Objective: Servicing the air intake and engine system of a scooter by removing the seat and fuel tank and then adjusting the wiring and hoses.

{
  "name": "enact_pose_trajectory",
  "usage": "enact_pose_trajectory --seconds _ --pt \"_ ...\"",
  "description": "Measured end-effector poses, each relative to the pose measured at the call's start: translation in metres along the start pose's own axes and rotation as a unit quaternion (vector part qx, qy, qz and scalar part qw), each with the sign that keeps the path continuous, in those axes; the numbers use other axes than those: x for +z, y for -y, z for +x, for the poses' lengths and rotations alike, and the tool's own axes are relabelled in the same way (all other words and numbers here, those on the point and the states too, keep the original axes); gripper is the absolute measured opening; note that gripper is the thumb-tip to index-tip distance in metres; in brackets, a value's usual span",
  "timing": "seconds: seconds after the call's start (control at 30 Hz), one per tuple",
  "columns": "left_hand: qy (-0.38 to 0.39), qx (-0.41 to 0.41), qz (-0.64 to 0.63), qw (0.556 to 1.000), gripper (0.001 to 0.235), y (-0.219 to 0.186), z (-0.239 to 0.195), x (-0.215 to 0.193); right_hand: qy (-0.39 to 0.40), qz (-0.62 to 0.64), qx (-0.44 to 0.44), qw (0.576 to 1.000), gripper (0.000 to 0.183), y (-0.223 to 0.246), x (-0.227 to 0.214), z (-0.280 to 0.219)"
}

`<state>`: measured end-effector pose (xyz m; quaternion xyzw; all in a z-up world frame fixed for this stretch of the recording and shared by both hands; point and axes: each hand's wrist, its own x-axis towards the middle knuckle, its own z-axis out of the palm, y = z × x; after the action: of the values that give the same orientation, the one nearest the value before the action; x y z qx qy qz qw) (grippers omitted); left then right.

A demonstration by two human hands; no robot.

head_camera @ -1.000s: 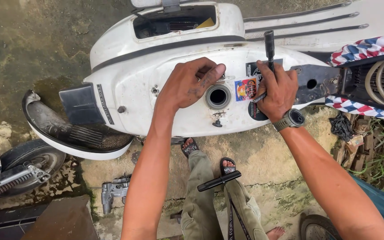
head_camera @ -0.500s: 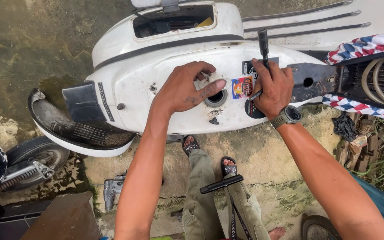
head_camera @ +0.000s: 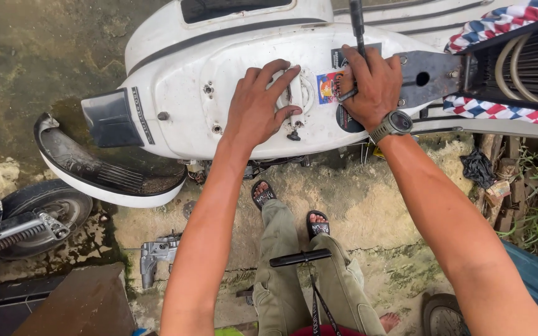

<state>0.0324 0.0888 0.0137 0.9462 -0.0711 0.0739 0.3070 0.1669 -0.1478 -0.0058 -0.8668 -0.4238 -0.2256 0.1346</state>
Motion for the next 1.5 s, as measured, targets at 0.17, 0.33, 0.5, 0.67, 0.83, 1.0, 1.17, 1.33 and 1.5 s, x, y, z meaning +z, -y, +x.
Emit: enact_pose_trajectory --seconds 0.17,0.33,0.5,0.67,0.83,1.0,1.17,1.33,1.5 --pt "0.093 -0.085 0.045 0.991 0.08 -0.01 0.017 -0.002 0.144 -0.045 0.02 0.988 0.07 0.022 -0.031 -0.006" --pt "0.126 -0.103 0.055 0.985 0.076 -0.011 0.03 -0.006 0.26 -0.062 0.042 0.963 0.082 0.048 -0.047 -0.02" --pt "0.146 -0.13 0.052 0.979 0.083 -0.017 0.037 -0.012 0.269 -0.076 0.044 0.959 0.087 0.057 -0.049 -0.02" --pt "0.141 -0.124 0.068 0.98 0.079 -0.021 0.033 -0.009 0.284 -0.06 0.061 0.955 0.089 0.063 -0.056 -0.027" --pt "0.147 -0.124 0.078 0.978 0.075 -0.018 0.038 -0.008 0.188 0.008 0.193 0.963 0.069 0.123 -0.069 -0.041" --pt "0.164 -0.13 0.078 0.975 0.07 -0.018 0.042 -0.009 0.122 -0.011 0.292 0.949 0.063 0.18 -0.045 -0.04" --pt "0.182 -0.146 0.085 0.969 0.085 -0.014 0.044 0.0 0.037 0.036 0.371 0.927 0.026 0.184 -0.025 -0.04" --pt "0.189 -0.137 0.13 0.964 0.082 -0.012 0.046 0.006 0.094 0.15 0.512 0.841 0.03 0.178 -0.025 -0.028" --pt "0.202 -0.142 0.136 0.959 0.074 -0.017 0.042 0.001 0.089 0.178 0.577 0.792 0.023 0.182 -0.028 -0.017"
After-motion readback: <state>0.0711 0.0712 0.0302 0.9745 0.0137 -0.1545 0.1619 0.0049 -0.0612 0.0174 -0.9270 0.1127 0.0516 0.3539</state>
